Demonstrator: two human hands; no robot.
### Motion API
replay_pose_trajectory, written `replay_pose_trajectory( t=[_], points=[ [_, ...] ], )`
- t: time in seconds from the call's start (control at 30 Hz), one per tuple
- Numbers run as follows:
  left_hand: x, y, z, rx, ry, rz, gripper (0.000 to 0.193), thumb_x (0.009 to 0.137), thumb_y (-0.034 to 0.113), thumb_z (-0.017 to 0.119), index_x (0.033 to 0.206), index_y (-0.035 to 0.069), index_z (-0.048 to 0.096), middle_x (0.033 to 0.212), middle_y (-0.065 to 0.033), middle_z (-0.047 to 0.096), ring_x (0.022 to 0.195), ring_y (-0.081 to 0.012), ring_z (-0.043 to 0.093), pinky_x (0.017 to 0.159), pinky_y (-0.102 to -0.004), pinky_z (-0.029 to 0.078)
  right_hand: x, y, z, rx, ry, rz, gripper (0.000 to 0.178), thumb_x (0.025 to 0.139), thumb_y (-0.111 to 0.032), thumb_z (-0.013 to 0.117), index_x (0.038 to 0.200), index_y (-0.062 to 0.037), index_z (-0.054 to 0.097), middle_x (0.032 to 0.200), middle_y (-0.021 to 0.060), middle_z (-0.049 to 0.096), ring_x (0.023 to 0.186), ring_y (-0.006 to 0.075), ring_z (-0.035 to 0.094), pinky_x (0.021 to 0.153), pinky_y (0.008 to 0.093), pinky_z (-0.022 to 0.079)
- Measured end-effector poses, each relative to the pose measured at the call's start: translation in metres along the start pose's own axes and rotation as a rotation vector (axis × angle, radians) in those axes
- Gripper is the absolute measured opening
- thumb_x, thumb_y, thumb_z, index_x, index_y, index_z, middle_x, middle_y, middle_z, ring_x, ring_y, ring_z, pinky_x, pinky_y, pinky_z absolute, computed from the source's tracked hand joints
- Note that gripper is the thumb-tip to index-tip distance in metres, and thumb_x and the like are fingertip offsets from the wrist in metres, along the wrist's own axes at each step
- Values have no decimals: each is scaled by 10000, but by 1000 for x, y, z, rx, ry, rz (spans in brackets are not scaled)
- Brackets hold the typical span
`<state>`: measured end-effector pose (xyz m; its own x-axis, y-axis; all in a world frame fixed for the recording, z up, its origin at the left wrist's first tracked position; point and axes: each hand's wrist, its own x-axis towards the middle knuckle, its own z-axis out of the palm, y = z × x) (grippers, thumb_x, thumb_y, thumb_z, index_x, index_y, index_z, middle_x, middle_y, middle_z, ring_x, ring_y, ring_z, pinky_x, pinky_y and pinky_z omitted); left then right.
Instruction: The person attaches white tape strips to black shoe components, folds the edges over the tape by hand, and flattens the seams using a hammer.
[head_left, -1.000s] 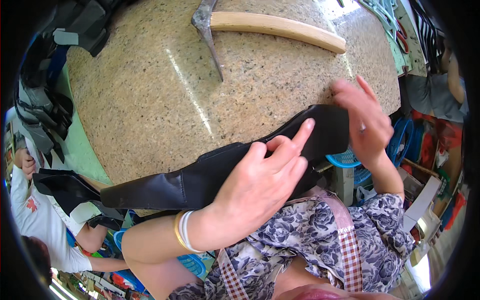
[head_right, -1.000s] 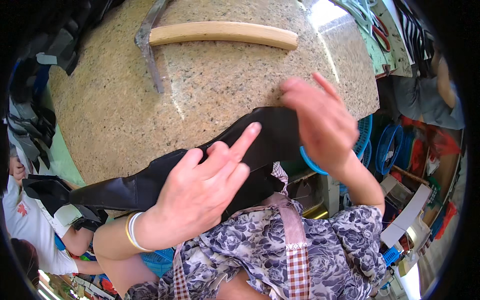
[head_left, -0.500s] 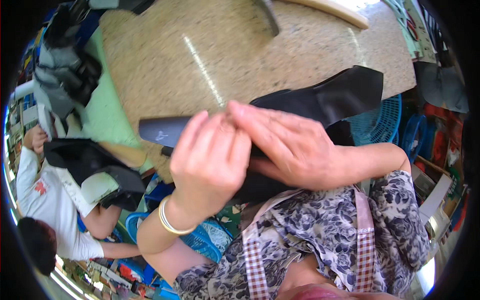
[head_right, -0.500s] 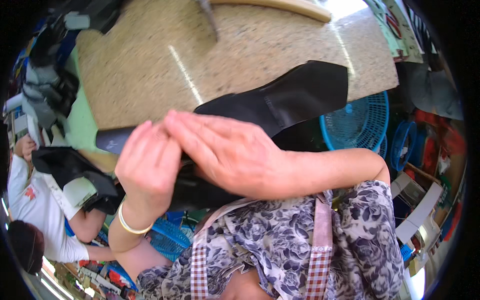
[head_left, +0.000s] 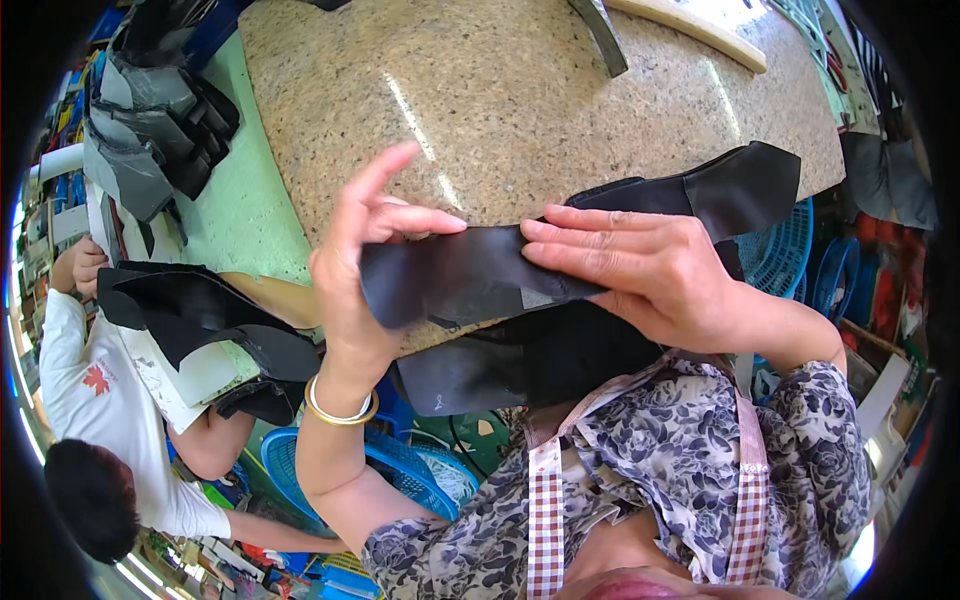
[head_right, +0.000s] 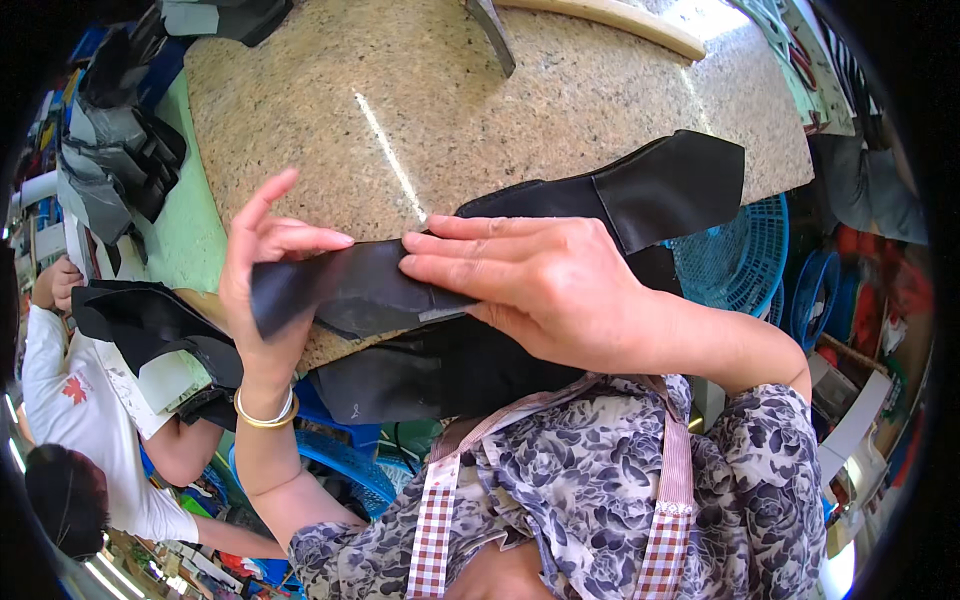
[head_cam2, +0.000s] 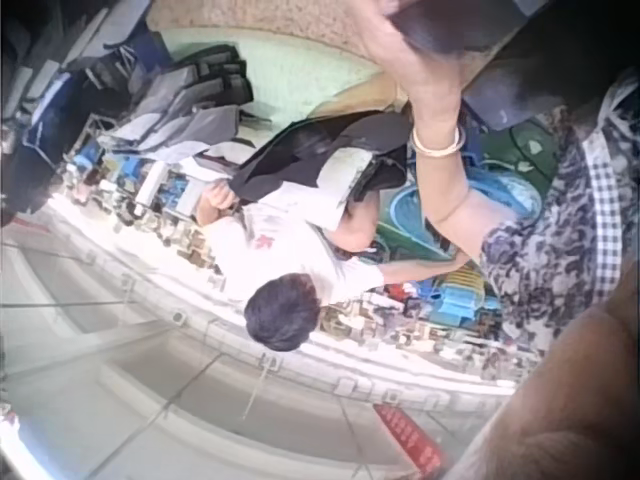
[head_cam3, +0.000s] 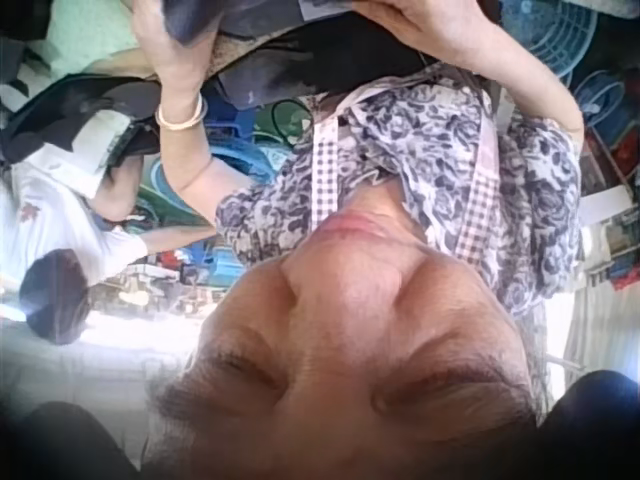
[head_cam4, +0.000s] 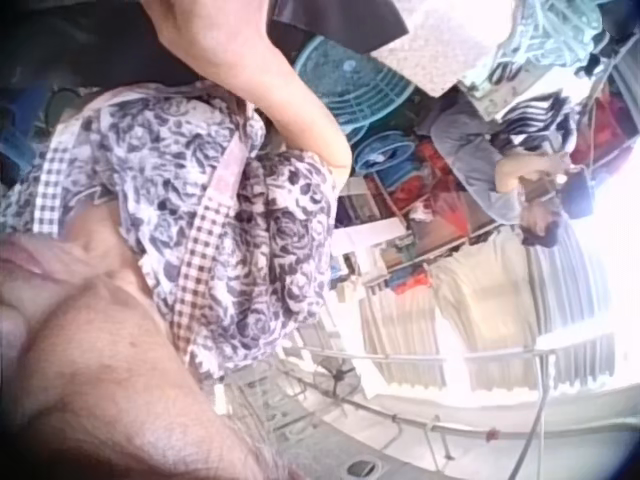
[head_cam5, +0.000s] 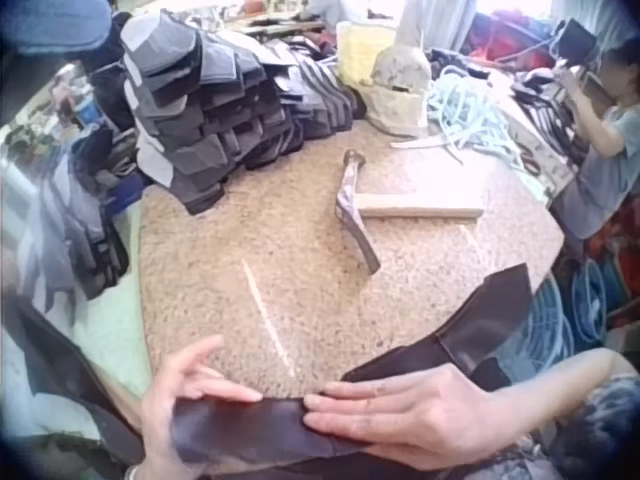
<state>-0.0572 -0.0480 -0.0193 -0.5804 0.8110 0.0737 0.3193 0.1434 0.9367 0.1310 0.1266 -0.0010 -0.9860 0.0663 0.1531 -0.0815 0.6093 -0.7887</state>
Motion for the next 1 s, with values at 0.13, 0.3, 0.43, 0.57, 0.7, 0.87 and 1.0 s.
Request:
replay_pose_trajectory(
  t=[0.13,0.3,0.43,0.57,0.7,0.87,1.0],
  points=[
    [12,2,-26,400,-282,472,290,677,101,640,947,86,746,956,-28,728,816,-198,623,781,-303,492,-8,-7,10,-386,-92,-122,477,785,-99,586,1258,-39,603,1300,125,600,1226,283,566,978,388,484],
    [1,15,-42,971,-372,721,263,759,163,641,1002,143,741,1119,36,703,1005,-189,624,901,-384,461,-20,-13,22,-785,-198,-201,543,828,-187,480,1321,34,537,1437,166,477,1349,306,444,1122,428,333],
    [-34,46,-4,910,-385,519,385,844,201,650,1213,92,636,1317,-34,604,1292,-209,504,1095,-445,335,-23,-11,26,-812,-164,-194,545,857,-217,465,1335,37,525,1438,182,471,1359,310,431,1130,437,325],
    [-53,10,18,935,-455,338,872,689,244,767,1452,70,382,1490,-122,419,1388,-285,387,1134,-483,275,-32,8,-7,-613,-83,-248,421,830,-109,530,1216,41,604,1302,194,588,1233,304,566,1031,395,450],
    [-45,29,39,716,-278,429,743,688,178,779,1361,56,487,1364,-150,549,1265,-310,523,1064,-473,378,-44,26,-21,-383,131,-312,348,744,-70,624,1066,62,643,1139,195,668,1034,319,676,808,348,583],
    [-25,34,63,588,-188,605,305,792,130,644,1083,46,677,1081,-67,649,948,-210,595,883,-386,477,-44,22,-14,-388,122,-321,318,760,-72,618,1051,50,655,1155,183,666,1074,309,662,856,361,569],
    [-21,42,49,681,-396,581,387,645,114,709,1026,44,716,1048,-55,681,873,-242,623,788,-368,518,-53,25,-25,-389,-56,-260,301,804,-110,603,1072,8,671,1208,125,661,1162,260,623,972,382,509]
  ],
)
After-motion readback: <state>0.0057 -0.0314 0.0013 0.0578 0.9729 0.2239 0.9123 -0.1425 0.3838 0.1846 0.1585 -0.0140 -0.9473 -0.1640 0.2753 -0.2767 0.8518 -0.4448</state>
